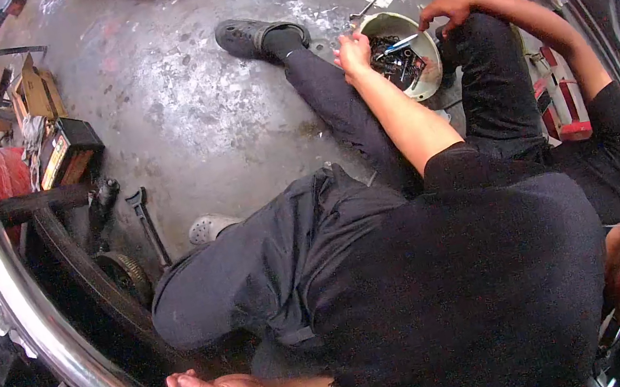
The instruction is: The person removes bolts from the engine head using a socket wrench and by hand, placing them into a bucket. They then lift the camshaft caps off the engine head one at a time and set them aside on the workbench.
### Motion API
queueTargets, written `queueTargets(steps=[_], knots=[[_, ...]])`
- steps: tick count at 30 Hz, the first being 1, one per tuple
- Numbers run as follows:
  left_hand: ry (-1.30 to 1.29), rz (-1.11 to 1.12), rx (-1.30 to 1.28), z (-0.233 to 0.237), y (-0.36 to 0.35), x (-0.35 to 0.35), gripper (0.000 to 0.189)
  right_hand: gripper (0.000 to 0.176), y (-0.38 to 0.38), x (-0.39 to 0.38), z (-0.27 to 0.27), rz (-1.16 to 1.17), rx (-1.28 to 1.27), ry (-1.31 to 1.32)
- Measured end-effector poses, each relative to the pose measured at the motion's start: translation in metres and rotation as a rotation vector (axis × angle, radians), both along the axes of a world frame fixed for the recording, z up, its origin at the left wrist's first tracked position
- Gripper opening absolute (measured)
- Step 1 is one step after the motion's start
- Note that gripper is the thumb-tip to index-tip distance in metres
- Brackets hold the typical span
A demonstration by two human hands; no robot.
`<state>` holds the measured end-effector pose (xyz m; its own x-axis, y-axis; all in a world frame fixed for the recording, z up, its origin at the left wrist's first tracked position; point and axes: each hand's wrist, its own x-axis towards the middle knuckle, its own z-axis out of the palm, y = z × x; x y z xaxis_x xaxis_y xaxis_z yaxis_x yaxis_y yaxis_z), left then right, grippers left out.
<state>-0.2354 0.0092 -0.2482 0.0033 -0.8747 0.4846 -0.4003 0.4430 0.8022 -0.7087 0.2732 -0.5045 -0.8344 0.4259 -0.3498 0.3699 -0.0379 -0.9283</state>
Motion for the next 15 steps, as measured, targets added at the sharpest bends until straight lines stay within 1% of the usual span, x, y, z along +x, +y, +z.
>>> queueTargets(steps=[2, 5, 8, 11, 14, 15], knots=[[0.01, -0.036, 0.001, -0.001, 0.0, 0.001, 0.025, 0.058, -0.005, 0.005, 0.005, 0.0, 0.007, -0.013], [0.021, 0.046, 0.028, 0.002, 0.007, -0.009, 0.026, 0.059, -0.01, 0.007, 0.009, 0.003, 0.02, 0.002], [0.084, -0.076, -0.018, -0.006, -0.002, 0.0, 0.024, 0.06, -0.014, 0.01, 0.008, 0.013, 0.009, 0.037], [0.118, 0.006, 0.03, -0.008, 0.0, -0.001, 0.02, 0.059, -0.023, 0.012, 0.003, -0.021, -0.018, 0.037], [0.079, -0.035, 0.018, -0.008, -0.003, 0.003, 0.018, 0.059, -0.035, 0.024, 0.009, 0.034, -0.084, 0.043], [0.071, -0.032, 0.024, -0.009, -0.004, 0.004, 0.017, 0.056, -0.041, 0.029, 0.014, 0.057, -0.064, 0.042]])
